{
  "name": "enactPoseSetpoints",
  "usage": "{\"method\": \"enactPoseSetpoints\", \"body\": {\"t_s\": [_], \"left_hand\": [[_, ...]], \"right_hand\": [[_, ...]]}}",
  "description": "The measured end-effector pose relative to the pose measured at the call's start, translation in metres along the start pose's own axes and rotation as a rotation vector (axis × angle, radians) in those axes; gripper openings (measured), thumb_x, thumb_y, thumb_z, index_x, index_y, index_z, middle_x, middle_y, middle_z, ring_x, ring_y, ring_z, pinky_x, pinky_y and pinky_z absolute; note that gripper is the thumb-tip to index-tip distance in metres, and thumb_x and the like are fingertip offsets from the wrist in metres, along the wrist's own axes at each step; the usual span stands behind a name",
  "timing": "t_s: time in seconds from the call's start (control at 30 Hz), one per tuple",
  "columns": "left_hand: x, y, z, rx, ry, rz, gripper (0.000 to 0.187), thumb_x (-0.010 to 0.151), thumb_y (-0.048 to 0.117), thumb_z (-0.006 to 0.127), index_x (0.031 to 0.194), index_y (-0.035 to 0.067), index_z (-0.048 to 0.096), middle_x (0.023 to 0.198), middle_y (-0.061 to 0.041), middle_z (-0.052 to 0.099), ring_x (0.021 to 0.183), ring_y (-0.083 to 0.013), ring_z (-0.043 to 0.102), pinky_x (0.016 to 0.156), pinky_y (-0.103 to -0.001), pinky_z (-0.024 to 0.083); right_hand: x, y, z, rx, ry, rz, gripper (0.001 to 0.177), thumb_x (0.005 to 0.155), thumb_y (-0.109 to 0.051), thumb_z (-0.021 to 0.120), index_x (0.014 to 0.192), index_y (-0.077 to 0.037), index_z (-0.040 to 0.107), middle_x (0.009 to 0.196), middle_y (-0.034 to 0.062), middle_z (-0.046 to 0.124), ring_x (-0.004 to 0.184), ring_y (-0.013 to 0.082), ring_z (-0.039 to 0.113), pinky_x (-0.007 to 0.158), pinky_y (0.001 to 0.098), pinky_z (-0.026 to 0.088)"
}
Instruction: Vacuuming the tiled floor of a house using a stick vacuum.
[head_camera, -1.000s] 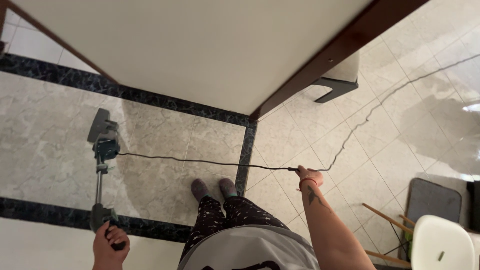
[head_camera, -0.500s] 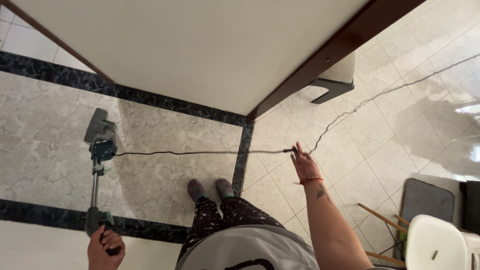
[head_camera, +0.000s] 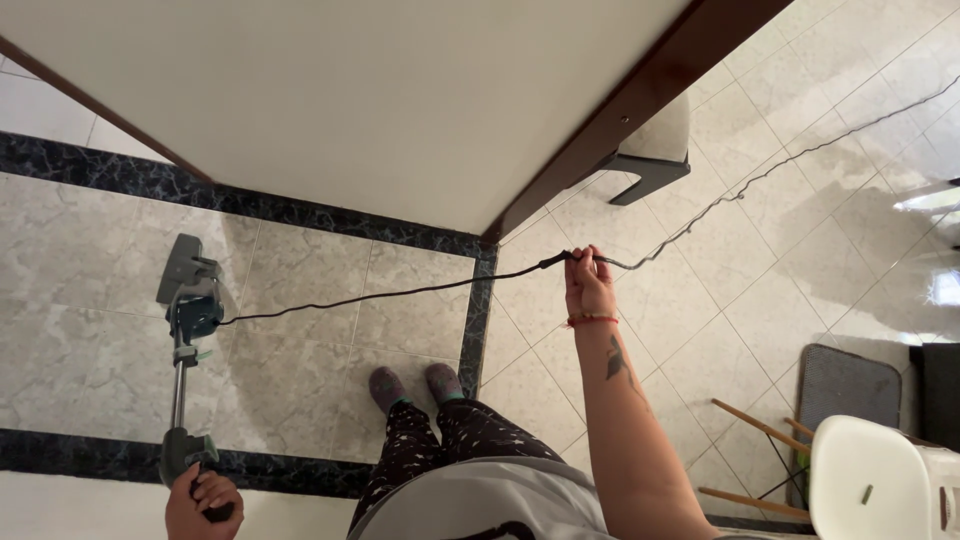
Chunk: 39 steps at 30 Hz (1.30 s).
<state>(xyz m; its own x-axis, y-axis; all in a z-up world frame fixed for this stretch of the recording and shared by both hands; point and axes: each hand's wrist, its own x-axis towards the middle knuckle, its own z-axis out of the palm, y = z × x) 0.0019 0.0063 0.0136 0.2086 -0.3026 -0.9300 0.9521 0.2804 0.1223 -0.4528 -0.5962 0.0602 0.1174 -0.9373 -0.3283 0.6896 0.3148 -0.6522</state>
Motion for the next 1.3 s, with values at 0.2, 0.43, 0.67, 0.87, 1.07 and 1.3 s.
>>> {"method": "enactPoseSetpoints", "body": {"t_s": [0.2, 0.43, 0.67, 0.87, 1.07, 1.3], "left_hand": [[0.001, -0.001, -0.001, -0.062, 0.176, 0.066, 0.029, 0.102, 0.041, 0.065, 0.084, 0.026, 0.047, 0.061, 0.012, 0.036, 0.049, -0.0038, 0.031, 0.053, -0.019, 0.037], [0.013, 0.002, -0.02, -0.016, -0.017, -0.034, 0.038, 0.1, 0.043, 0.069, 0.078, 0.026, 0.043, 0.056, 0.014, 0.03, 0.044, -0.0017, 0.028, 0.046, -0.018, 0.035], [0.012, 0.002, -0.015, -0.024, 0.023, 0.003, 0.035, 0.1, 0.041, 0.069, 0.078, 0.025, 0.046, 0.057, 0.015, 0.031, 0.045, -0.0001, 0.029, 0.046, -0.016, 0.035], [0.011, 0.006, -0.014, -0.047, 0.086, -0.002, 0.036, 0.1, 0.042, 0.07, 0.078, 0.025, 0.046, 0.057, 0.014, 0.033, 0.045, -0.0012, 0.03, 0.049, -0.016, 0.036], [0.02, 0.005, -0.014, -0.016, -0.125, -0.037, 0.035, 0.101, 0.041, 0.069, 0.08, 0.026, 0.045, 0.057, 0.015, 0.033, 0.045, -0.001, 0.033, 0.046, -0.02, 0.038], [0.008, -0.002, 0.019, -0.108, 0.12, 0.029, 0.03, 0.103, 0.04, 0.068, 0.086, 0.026, 0.046, 0.064, 0.012, 0.036, 0.05, -0.0047, 0.033, 0.052, -0.022, 0.04]], "right_hand": [[0.0, -0.008, -0.003, -0.132, 0.304, 0.013, 0.026, 0.096, -0.004, 0.069, 0.121, -0.003, 0.063, 0.114, 0.0069, 0.072, 0.107, 0.0198, 0.071, 0.095, 0.0345, 0.06], [-0.027, -0.032, 0.003, -0.607, 0.211, -0.189, 0.022, 0.088, 0.0, 0.077, 0.107, 0.005, 0.07, 0.099, 0.0133, 0.077, 0.09, 0.0207, 0.077, 0.083, 0.0291, 0.063], [-0.035, -0.057, 0.037, -1.044, 0.185, -0.194, 0.021, 0.08, -0.007, 0.086, 0.096, 0.003, 0.076, 0.085, 0.0088, 0.077, 0.078, 0.0138, 0.074, 0.072, 0.0243, 0.058], [-0.024, -0.051, 0.016, -1.59, 0.404, -0.222, 0.025, 0.076, -0.018, 0.092, 0.09, -0.003, 0.077, 0.08, 0.0085, 0.076, 0.071, 0.0186, 0.07, 0.067, 0.0288, 0.055], [-0.003, -0.021, -0.007, -1.137, 0.629, 0.287, 0.022, 0.093, -0.006, 0.063, 0.113, -0.009, 0.071, 0.096, 0.0146, 0.073, 0.08, 0.0229, 0.072, 0.076, 0.0385, 0.063], [0.028, -0.029, -0.076, 0.291, 0.329, 0.554, 0.037, 0.102, 0.008, 0.045, 0.137, 0.004, 0.055, 0.125, 0.0122, 0.066, 0.115, 0.0218, 0.066, 0.103, 0.0421, 0.055]]}}
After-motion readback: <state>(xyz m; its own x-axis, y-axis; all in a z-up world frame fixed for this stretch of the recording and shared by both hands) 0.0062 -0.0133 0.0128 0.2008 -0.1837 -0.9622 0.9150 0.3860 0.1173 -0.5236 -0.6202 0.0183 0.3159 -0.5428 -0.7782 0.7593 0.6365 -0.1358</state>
